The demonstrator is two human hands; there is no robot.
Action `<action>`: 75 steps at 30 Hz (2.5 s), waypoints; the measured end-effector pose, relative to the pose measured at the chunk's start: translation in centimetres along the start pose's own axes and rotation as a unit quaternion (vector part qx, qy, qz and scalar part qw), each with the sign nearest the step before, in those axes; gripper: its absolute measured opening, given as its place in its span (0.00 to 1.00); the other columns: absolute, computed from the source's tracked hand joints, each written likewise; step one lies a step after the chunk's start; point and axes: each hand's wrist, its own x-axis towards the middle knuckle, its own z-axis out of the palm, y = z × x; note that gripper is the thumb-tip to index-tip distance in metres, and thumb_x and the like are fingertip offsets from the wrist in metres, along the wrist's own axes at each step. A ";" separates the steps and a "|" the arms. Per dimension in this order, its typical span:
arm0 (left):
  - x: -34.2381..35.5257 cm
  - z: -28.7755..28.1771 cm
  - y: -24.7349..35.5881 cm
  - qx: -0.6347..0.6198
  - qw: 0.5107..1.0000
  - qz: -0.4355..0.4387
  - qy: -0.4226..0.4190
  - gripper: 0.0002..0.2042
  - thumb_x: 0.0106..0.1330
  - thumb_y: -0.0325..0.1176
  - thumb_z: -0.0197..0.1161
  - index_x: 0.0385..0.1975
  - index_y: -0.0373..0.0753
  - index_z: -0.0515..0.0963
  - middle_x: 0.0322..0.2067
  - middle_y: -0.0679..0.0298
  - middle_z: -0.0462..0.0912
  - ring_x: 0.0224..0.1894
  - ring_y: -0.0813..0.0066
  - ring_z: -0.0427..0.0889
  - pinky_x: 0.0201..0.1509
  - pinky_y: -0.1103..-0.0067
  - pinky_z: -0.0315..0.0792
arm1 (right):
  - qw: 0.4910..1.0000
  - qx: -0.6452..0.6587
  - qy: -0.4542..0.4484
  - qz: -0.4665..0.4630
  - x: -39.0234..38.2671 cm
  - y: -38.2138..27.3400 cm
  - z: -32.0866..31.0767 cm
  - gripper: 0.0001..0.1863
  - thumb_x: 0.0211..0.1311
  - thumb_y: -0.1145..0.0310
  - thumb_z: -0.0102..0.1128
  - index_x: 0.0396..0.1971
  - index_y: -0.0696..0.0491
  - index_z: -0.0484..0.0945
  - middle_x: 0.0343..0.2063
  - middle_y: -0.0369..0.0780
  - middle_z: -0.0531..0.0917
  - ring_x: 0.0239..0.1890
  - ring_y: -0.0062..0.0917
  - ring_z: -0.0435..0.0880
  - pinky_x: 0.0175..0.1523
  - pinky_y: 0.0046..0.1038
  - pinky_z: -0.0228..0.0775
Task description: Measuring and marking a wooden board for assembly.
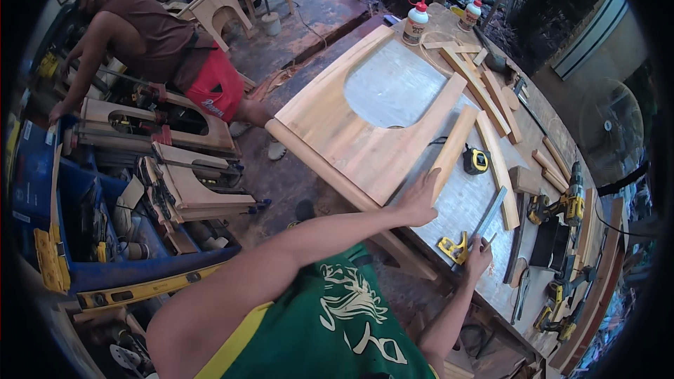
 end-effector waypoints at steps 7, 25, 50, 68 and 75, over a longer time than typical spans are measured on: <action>-8.9 -14.5 -4.3 -0.055 0.998 0.012 -0.033 0.47 0.51 0.28 0.66 0.75 0.33 0.53 0.67 0.40 0.65 0.69 0.49 0.69 0.73 0.63 0.65 | 0.994 0.083 0.068 -0.006 1.5 4.2 -0.3 0.26 0.71 0.56 0.65 0.48 0.69 0.81 0.33 0.41 0.84 0.37 0.24 0.78 0.48 0.28 0.71; -12.5 -35.9 -25.7 -0.473 0.876 -0.084 -0.035 0.40 0.58 0.21 0.69 0.71 0.30 0.56 0.63 0.49 0.73 0.63 0.67 0.76 0.65 0.72 0.72 | 0.963 0.027 -0.212 -0.163 -8.3 -35.0 28.4 0.21 0.67 0.61 0.69 0.50 0.64 0.83 0.39 0.43 0.85 0.45 0.25 0.84 0.48 0.29 0.78; -7.8 -41.1 -27.0 -0.279 0.947 -0.126 -0.102 0.35 0.69 0.46 0.67 0.69 0.27 0.67 0.56 0.43 0.82 0.59 0.61 0.84 0.65 0.71 0.71 | 0.958 0.064 -0.278 0.035 -4.4 -39.6 42.2 0.32 0.65 0.53 0.72 0.53 0.68 0.78 0.34 0.40 0.86 0.33 0.20 0.81 0.39 0.22 0.72; -7.1 -41.5 -26.5 -0.254 0.946 -0.170 -0.110 0.36 0.65 0.49 0.69 0.67 0.28 0.71 0.49 0.40 0.85 0.50 0.56 0.88 0.57 0.70 0.77 | 0.945 0.165 -0.266 0.099 -4.4 -39.7 42.6 0.15 0.70 0.58 0.67 0.40 0.55 0.78 0.14 0.26 0.69 0.10 0.09 0.56 0.16 0.18 0.47; -6.6 -41.9 -25.5 -0.249 0.941 -0.185 -0.136 0.34 0.67 0.47 0.68 0.66 0.28 0.71 0.55 0.42 0.83 0.55 0.52 0.85 0.60 0.69 0.75 | 0.933 0.183 -0.291 0.104 -4.0 -38.8 42.1 0.27 0.67 0.57 0.71 0.52 0.65 0.78 0.25 0.31 0.81 0.18 0.11 0.70 0.21 0.16 0.57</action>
